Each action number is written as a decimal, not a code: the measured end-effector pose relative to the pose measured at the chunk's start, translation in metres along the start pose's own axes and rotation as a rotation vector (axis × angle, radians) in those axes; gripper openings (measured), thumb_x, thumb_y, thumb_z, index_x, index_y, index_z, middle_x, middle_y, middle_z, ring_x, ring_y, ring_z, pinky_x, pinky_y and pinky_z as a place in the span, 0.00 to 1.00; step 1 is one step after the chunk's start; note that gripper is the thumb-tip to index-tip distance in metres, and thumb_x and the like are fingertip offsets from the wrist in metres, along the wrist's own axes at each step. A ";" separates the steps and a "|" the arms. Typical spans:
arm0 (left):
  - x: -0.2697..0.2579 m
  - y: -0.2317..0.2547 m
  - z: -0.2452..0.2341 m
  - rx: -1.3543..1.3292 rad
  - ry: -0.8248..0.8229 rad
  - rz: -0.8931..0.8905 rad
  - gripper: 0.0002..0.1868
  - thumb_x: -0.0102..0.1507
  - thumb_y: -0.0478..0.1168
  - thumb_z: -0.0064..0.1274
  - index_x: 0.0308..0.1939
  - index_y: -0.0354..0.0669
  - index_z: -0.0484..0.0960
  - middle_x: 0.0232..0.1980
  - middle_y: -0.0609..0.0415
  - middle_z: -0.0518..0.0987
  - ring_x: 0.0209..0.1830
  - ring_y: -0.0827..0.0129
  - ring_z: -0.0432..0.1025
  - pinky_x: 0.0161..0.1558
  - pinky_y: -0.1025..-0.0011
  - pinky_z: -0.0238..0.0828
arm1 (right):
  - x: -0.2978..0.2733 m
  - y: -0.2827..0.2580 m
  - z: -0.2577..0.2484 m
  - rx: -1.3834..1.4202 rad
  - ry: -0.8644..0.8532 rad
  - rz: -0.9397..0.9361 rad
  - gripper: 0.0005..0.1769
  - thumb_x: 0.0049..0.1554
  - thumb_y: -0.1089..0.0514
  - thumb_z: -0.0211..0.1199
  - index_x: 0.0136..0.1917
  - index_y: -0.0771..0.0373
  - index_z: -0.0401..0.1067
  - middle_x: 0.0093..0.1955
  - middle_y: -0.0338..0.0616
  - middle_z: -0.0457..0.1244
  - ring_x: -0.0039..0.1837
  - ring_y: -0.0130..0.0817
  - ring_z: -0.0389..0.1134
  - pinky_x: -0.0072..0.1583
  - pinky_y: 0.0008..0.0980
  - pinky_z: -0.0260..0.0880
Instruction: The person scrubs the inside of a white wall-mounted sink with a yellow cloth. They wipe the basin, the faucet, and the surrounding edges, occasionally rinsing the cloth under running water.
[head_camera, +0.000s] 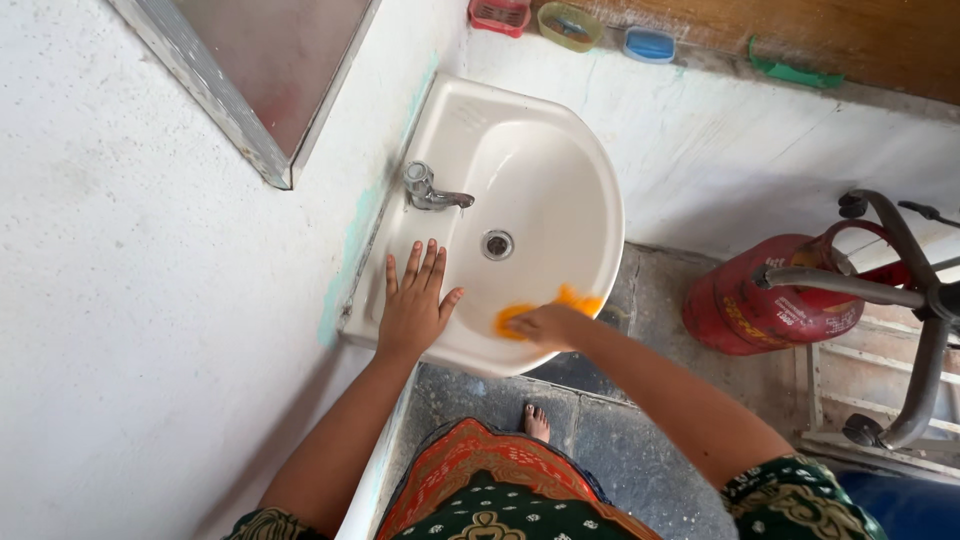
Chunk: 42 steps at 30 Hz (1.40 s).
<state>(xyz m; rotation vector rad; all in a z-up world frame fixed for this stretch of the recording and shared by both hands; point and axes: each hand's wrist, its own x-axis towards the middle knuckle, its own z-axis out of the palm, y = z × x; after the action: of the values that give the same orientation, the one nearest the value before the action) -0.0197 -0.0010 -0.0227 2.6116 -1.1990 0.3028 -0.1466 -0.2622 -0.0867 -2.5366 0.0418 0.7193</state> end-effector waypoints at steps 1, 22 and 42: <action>0.003 -0.001 -0.001 -0.002 0.013 -0.001 0.38 0.71 0.63 0.32 0.77 0.41 0.60 0.81 0.50 0.59 0.83 0.60 0.46 0.79 0.45 0.28 | -0.011 0.006 -0.014 -0.144 0.020 0.081 0.25 0.66 0.37 0.43 0.68 0.42 0.72 0.63 0.41 0.70 0.59 0.45 0.73 0.68 0.42 0.67; 0.000 -0.008 -0.013 -0.446 0.176 -0.035 0.48 0.72 0.62 0.41 0.81 0.30 0.43 0.80 0.32 0.54 0.85 0.44 0.44 0.82 0.45 0.33 | -0.057 -0.126 -0.001 0.024 0.516 -0.022 0.26 0.67 0.45 0.42 0.61 0.60 0.75 0.60 0.46 0.70 0.63 0.44 0.69 0.66 0.46 0.62; 0.051 0.000 -0.070 -0.214 -0.009 0.113 0.41 0.65 0.75 0.35 0.73 0.61 0.72 0.85 0.34 0.37 0.84 0.44 0.24 0.74 0.32 0.14 | -0.054 -0.135 -0.001 -0.095 0.523 0.050 0.28 0.67 0.39 0.43 0.59 0.60 0.75 0.51 0.47 0.72 0.55 0.44 0.71 0.60 0.45 0.65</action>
<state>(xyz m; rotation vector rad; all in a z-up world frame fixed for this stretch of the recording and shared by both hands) 0.0072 -0.0160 0.0584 2.3705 -1.3071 0.1726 -0.1706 -0.1507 0.0025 -2.7536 0.2532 0.0587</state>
